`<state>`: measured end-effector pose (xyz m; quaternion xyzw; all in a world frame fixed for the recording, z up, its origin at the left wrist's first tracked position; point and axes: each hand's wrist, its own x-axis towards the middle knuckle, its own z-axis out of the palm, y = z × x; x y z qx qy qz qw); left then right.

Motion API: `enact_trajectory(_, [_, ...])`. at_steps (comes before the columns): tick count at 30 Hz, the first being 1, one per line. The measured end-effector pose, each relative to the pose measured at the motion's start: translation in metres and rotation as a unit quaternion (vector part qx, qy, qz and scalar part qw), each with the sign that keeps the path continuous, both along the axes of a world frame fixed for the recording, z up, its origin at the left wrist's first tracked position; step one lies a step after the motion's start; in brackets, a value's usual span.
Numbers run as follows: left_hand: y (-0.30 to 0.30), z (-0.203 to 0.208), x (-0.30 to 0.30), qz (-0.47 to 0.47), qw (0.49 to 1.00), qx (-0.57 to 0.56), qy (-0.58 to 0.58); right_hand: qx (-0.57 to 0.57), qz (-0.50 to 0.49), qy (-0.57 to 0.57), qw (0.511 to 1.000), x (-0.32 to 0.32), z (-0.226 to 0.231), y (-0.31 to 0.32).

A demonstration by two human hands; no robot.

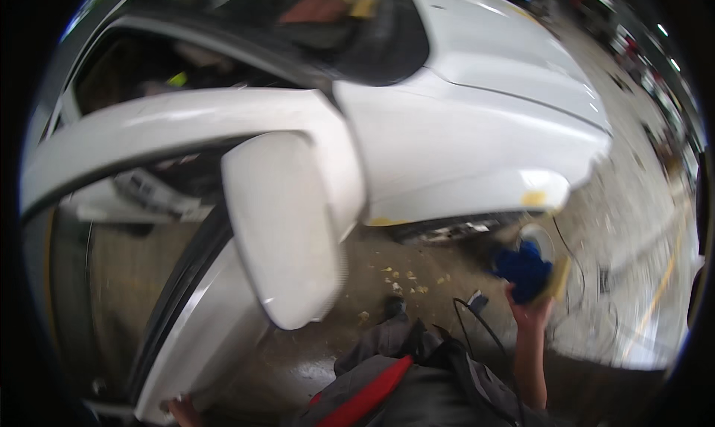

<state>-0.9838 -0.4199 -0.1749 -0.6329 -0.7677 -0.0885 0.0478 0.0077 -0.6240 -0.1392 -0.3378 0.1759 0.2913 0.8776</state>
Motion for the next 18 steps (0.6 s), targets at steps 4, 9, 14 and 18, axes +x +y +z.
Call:
enact_trajectory(4, [0.019, -0.009, 0.088, 0.088, 0.993, -0.016, 0.078, 0.053, 0.135, -0.120, 0.982, 0.045, -0.032, -0.014])
enact_trajectory(9, [0.001, 0.062, 0.139, 0.177, 0.978, -0.010, 0.109, -0.389, 0.238, -0.702, 0.547, 0.118, -0.067, 0.054])
enact_trajectory(14, [-0.004, 0.064, 0.179, 0.200, 0.972, -0.010, 0.126, -0.039, 0.333, -0.323, 0.885, 0.153, -0.028, 0.110])
enact_trajectory(18, [-0.057, 0.068, 0.203, 0.220, 0.964, -0.011, 0.150, 0.084, 0.408, -0.150, 0.897, 0.165, -0.021, 0.149])
